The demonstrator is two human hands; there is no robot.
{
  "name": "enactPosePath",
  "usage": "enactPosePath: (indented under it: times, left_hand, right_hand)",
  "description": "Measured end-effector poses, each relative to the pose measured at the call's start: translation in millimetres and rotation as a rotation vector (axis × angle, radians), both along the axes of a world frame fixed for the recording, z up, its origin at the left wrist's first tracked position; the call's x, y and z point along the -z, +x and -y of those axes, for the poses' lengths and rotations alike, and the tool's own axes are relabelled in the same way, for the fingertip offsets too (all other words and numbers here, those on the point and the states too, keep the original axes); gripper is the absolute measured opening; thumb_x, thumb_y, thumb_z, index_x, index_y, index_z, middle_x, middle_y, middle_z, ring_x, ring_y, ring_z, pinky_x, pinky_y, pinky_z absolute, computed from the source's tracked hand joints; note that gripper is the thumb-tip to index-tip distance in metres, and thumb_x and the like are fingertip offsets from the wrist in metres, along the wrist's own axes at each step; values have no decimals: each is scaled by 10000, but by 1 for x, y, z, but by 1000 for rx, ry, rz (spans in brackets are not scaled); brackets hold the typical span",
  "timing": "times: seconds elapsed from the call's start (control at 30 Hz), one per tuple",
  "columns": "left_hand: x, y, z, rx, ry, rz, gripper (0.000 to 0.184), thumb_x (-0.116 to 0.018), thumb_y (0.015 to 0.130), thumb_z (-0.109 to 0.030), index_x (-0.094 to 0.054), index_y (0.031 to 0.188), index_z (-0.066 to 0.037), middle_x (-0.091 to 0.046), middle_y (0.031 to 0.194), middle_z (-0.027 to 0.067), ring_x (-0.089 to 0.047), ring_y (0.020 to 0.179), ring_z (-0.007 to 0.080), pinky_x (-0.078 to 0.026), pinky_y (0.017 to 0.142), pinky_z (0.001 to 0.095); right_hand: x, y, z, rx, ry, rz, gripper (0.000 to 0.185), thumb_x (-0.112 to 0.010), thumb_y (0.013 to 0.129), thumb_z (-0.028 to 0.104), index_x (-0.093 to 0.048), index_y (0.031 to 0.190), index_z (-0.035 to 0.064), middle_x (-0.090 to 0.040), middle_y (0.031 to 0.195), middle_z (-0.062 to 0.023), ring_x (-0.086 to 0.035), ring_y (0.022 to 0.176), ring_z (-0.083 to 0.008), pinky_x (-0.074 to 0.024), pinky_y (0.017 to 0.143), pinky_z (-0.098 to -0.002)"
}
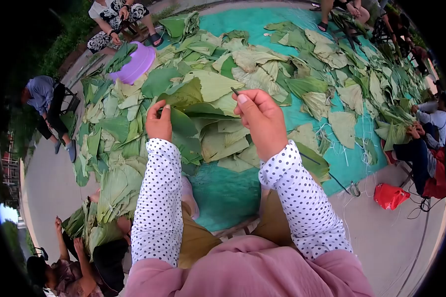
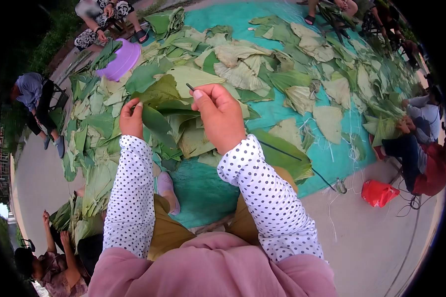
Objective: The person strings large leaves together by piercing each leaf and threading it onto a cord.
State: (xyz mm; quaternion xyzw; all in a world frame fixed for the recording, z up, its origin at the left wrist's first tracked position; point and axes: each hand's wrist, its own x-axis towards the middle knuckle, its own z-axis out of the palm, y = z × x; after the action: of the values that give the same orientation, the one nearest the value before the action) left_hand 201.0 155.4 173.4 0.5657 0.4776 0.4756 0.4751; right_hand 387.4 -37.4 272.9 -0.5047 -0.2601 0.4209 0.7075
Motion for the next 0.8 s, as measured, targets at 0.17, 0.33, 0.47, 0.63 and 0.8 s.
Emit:
enactPosePath:
  times: [0.17, 0.33, 0.47, 0.63, 0.8]
  left_hand:
    - [-34, -41, 14, -30, -246, 492, 311, -483, 901, -4, -535, 1207, -22, -596, 1005, 89, -588, 885, 184, -502, 791, 327]
    - [-61, -62, 26, 90, -401, 900, 363, -511, 869, -68, -496, 1231, -61, -596, 1114, 92, -587, 1008, 264, -492, 879, 455]
    - [-68, -68, 24, 140, -461, 983, 372, -495, 892, -102, -520, 1263, -107, -584, 1251, 108, -553, 1155, 304, -454, 978, 488]
    - [-72, -64, 34, 219, -529, 1032, 384, -472, 893, -90, -519, 1272, -127, -573, 1265, 108, -551, 1155, 299, -451, 980, 487]
    - [-63, -72, 36, 377, -640, 1009, 336, -466, 888, -81, -549, 1212, -109, -587, 1231, 103, -550, 1142, 306, -453, 971, 491]
  right_hand:
    - [4, -5, -1, 42, 11, 83, 154, -565, 943, 163, -601, 1011, 29, -597, 841, 10, -520, 783, -64, -423, 738, -232]
    - [18, -5, -11, 29, -62, 95, 121, -579, 933, 144, -600, 984, 36, -586, 841, 19, -515, 793, -60, -414, 733, -216]
    - [19, -6, -21, 30, -72, 78, 128, -564, 947, 158, -589, 1035, 67, -596, 948, 4, -519, 815, -70, -412, 662, -224]
    - [25, -6, -35, 48, -45, -64, 179, -564, 953, 166, -589, 1102, 71, -527, 1314, -32, -522, 1145, -157, -458, 804, -301]
    - [19, -7, -36, -12, -42, -195, 190, -554, 957, 167, -571, 1113, 60, -589, 1155, -25, -530, 1010, -121, -450, 754, -275]
